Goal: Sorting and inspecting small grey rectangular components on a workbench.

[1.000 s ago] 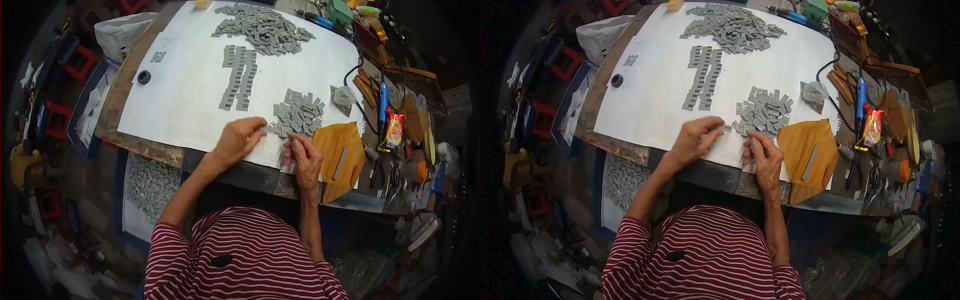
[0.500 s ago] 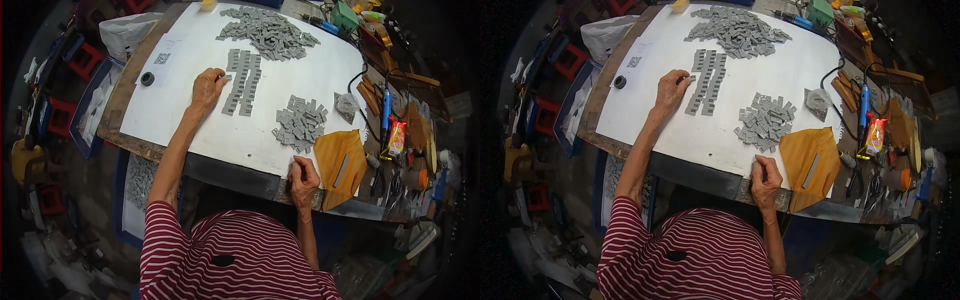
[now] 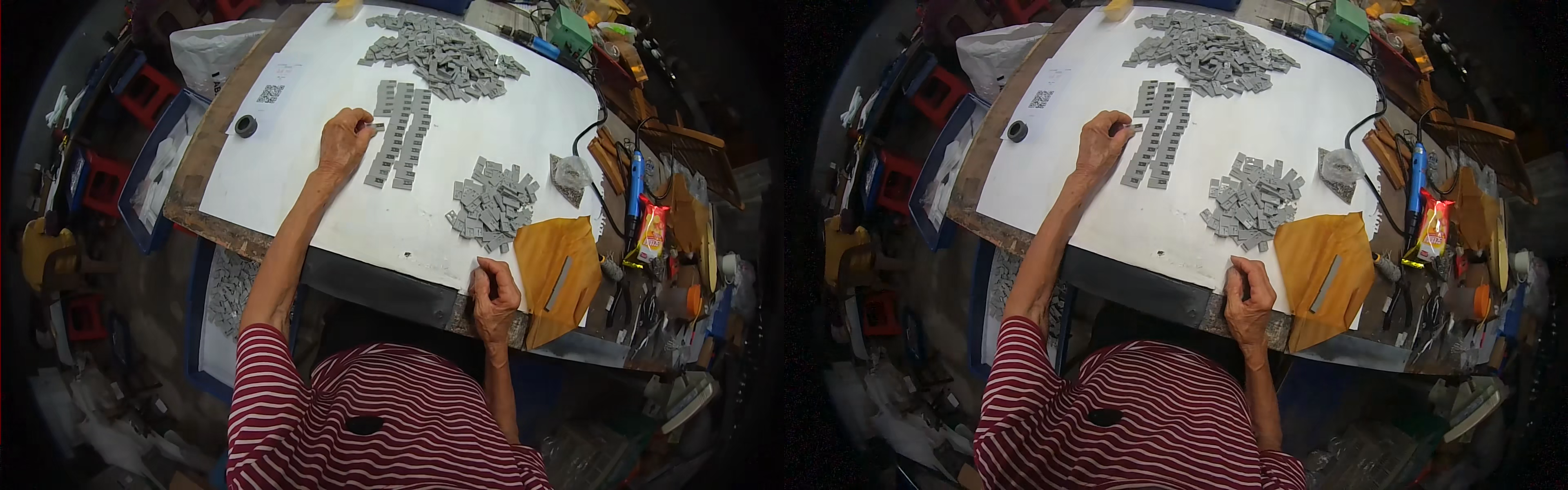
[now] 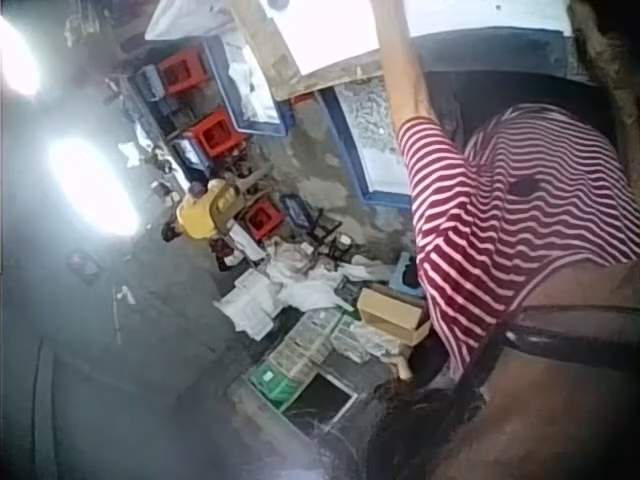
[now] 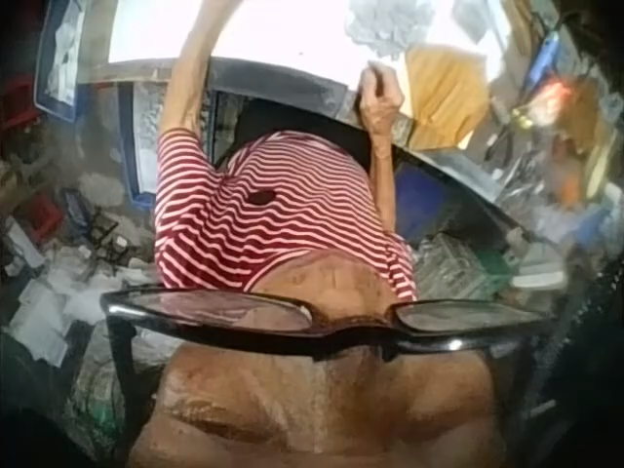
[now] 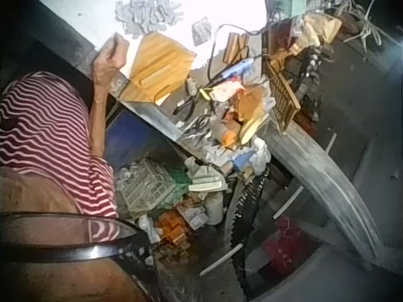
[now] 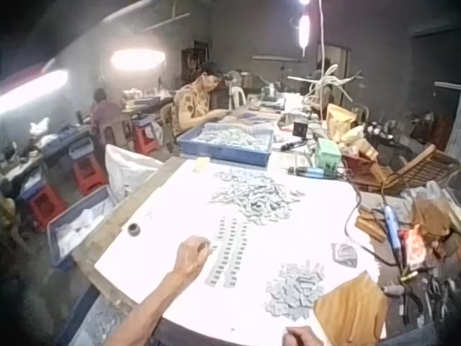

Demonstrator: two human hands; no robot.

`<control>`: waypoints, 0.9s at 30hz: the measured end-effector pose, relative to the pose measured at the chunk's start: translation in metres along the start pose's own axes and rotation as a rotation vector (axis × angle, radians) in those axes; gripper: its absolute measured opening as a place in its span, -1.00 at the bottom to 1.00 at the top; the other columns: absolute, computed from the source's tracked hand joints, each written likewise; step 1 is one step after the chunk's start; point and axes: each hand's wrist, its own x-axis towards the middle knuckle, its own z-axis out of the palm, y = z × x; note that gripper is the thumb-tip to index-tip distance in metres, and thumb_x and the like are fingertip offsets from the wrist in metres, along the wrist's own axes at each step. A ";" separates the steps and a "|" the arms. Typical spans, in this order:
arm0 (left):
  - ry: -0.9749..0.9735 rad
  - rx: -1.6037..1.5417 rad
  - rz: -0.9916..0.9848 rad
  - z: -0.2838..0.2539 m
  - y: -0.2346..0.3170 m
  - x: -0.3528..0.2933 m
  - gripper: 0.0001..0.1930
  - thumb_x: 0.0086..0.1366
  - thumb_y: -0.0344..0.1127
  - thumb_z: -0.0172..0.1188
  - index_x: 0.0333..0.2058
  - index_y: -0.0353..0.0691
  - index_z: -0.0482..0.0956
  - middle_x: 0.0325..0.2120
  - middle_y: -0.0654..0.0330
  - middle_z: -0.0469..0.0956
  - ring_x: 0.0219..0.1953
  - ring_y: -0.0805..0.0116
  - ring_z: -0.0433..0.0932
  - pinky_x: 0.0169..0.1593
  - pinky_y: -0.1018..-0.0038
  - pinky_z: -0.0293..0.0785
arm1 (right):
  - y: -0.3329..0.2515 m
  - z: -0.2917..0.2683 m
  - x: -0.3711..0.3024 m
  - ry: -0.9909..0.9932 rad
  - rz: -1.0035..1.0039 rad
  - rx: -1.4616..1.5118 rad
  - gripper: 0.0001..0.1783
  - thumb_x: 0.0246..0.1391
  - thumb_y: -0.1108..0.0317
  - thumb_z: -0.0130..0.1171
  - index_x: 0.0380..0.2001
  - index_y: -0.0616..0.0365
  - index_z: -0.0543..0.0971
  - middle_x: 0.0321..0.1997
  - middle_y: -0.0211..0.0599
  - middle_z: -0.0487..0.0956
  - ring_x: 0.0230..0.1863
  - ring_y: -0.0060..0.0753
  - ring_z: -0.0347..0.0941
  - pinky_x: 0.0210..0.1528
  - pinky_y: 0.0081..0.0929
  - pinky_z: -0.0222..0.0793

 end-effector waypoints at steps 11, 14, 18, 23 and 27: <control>-0.027 -0.049 -0.026 0.008 -0.004 0.010 -0.86 0.00 -0.44 0.16 -0.43 -0.38 0.52 -0.53 0.18 0.48 -0.51 0.49 0.42 -0.35 0.58 0.38 | -0.001 -0.001 0.001 -0.016 -0.084 -0.057 -0.87 0.04 0.59 -0.03 -0.32 0.34 0.48 -0.48 -0.41 0.40 -0.57 -0.68 0.29 -0.54 -0.72 0.22; 0.016 -0.116 0.020 0.013 -0.005 0.012 -0.89 -0.04 -0.47 0.14 -0.47 -0.34 0.53 -0.57 0.11 0.48 -0.53 0.34 0.47 -0.38 0.49 0.41 | -0.002 -0.002 0.001 -0.016 -0.066 -0.053 -0.87 0.03 0.60 -0.03 -0.32 0.35 0.48 -0.47 -0.39 0.41 -0.56 -0.68 0.29 -0.53 -0.72 0.22; 0.012 -0.245 0.025 0.019 -0.018 0.013 -0.90 -0.03 -0.49 0.13 -0.46 -0.35 0.52 -0.54 0.14 0.48 -0.50 0.41 0.45 -0.35 0.54 0.40 | -0.004 -0.002 0.003 -0.013 -0.089 -0.065 -0.85 0.00 0.61 0.00 -0.31 0.35 0.48 -0.47 -0.35 0.41 -0.53 -0.63 0.29 -0.48 -0.69 0.22; 0.003 -0.311 -0.022 0.014 -0.017 0.013 -0.91 0.04 -0.49 0.11 -0.43 -0.35 0.53 -0.52 0.18 0.50 -0.47 0.46 0.45 -0.33 0.57 0.39 | -0.006 -0.001 0.005 -0.022 -0.093 -0.063 -0.86 -0.01 0.58 0.01 -0.33 0.35 0.48 -0.50 -0.35 0.40 -0.54 -0.62 0.27 -0.48 -0.70 0.21; 0.014 -0.202 -0.031 0.006 0.003 0.004 -0.87 0.07 -0.48 0.08 -0.39 -0.38 0.52 -0.49 0.17 0.53 -0.45 0.48 0.46 -0.28 0.58 0.40 | -0.003 -0.001 0.004 -0.014 -0.103 -0.051 -0.86 -0.03 0.60 0.02 -0.33 0.35 0.48 -0.50 -0.35 0.40 -0.54 -0.62 0.28 -0.50 -0.69 0.21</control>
